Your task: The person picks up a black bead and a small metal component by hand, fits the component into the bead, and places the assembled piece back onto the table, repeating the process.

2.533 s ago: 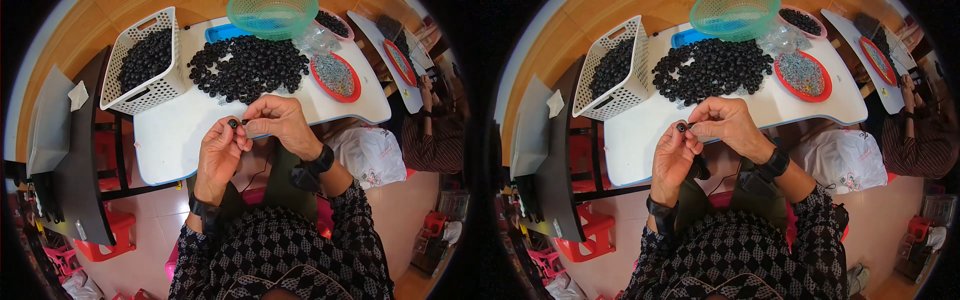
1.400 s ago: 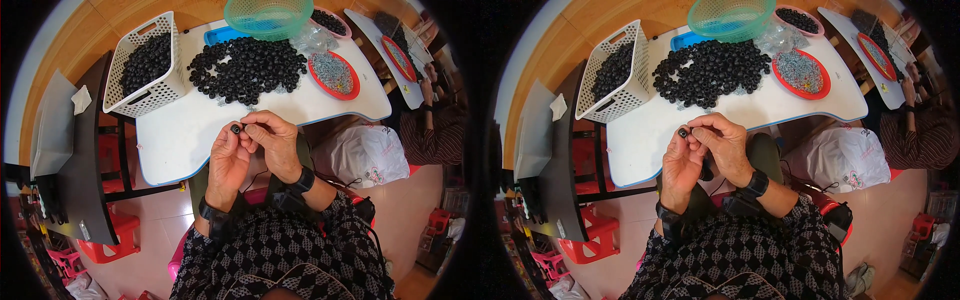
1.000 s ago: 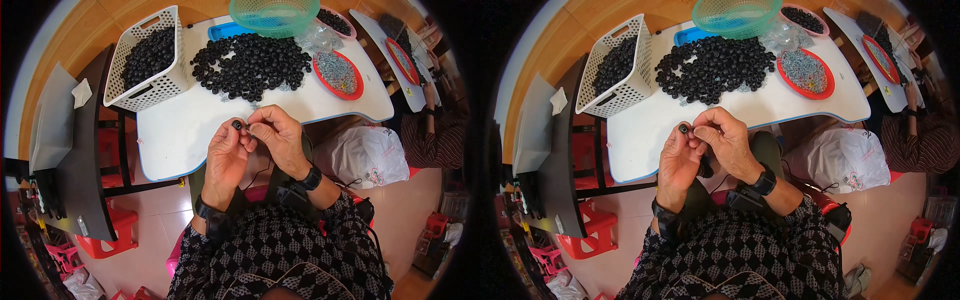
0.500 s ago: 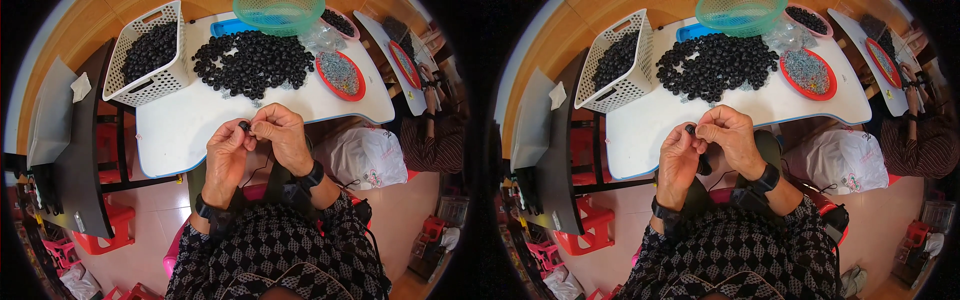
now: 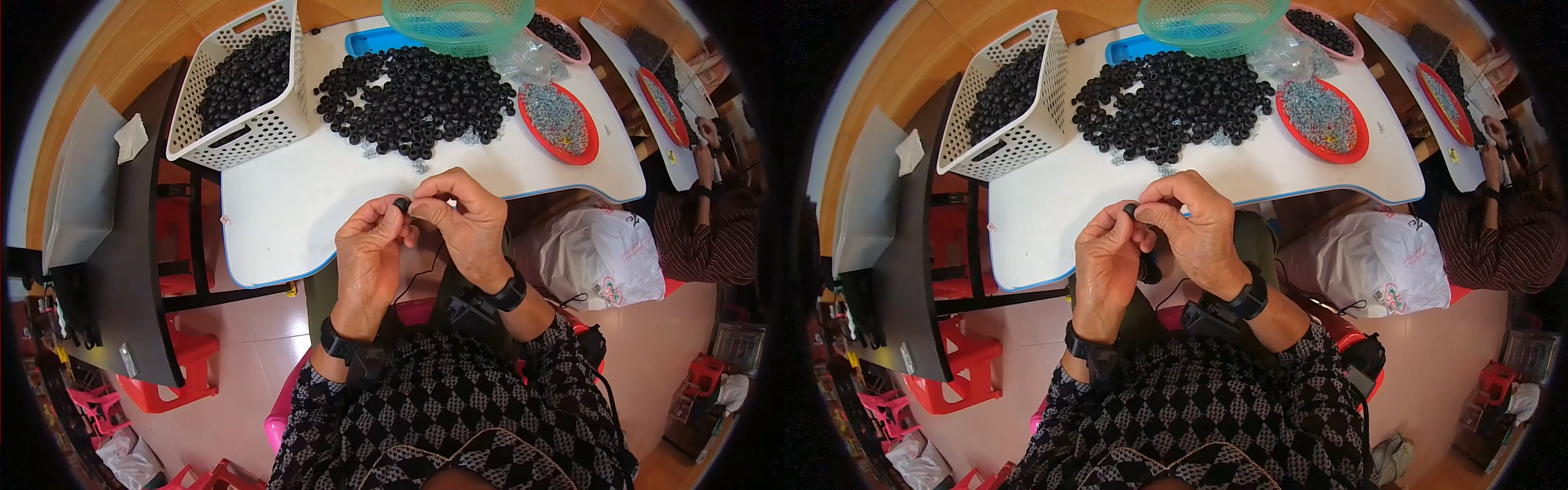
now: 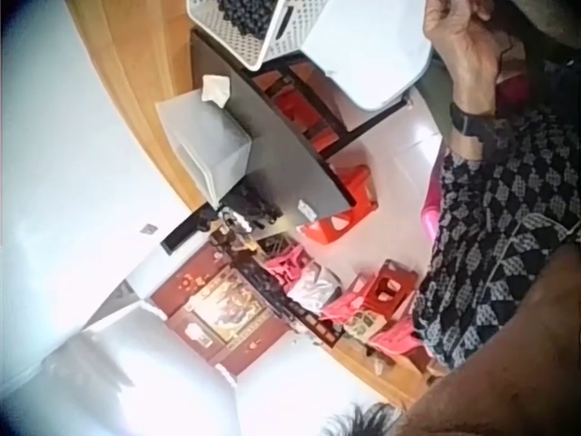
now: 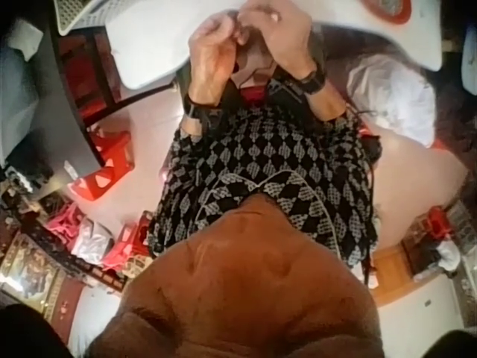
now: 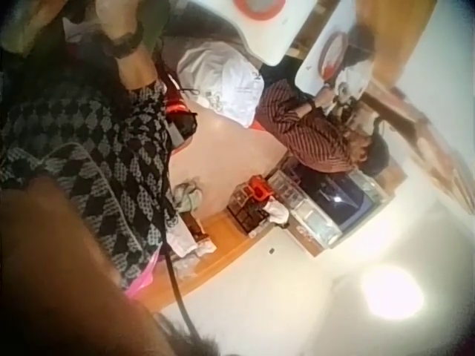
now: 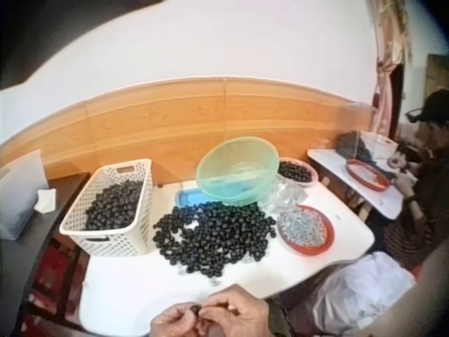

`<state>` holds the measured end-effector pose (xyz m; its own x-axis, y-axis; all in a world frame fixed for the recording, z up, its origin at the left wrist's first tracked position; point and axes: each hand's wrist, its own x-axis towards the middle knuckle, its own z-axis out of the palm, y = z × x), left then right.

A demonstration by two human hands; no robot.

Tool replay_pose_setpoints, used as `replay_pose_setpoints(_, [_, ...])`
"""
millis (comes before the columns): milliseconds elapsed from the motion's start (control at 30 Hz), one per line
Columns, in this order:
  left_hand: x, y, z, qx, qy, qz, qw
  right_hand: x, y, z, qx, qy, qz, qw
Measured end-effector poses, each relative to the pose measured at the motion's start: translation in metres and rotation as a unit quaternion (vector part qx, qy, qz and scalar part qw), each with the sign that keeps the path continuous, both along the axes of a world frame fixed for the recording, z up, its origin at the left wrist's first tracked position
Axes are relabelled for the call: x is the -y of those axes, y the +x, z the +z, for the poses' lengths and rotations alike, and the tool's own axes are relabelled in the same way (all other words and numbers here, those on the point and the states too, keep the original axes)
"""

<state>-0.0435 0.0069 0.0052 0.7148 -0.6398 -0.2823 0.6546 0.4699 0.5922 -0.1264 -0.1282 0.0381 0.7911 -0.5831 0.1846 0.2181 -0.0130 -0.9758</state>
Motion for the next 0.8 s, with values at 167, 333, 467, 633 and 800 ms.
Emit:
replay_pose_setpoints(167, [-0.004, 0.001, 0.004, -0.031, -0.019, -0.016, 0.999, 0.002, 0.001, -0.002, 0.032, -0.114, 0.000, 0.993])
replay_pose_setpoints(333, [-0.009, 0.004, 0.004, -0.034, -0.014, -0.022, 0.999, -0.003, 0.003, -0.005, 0.017, -0.085, 0.007, 0.996])
replay_pose_setpoints(467, [-0.009, 0.008, 0.003, -0.034, -0.011, -0.013, 0.999, -0.007, 0.007, -0.003, -0.006, -0.161, -0.015, 0.987])
replay_pose_setpoints(633, [-0.010, 0.012, -0.005, -0.069, -0.032, -0.018, 0.997, -0.008, 0.010, -0.007, -0.024, -0.059, 0.011, 0.998])
replay_pose_setpoints(800, [-0.010, 0.016, -0.015, -0.111, -0.060, -0.031, 0.992, 0.009, 0.012, -0.009, -0.079, 0.105, 0.068, 0.989])
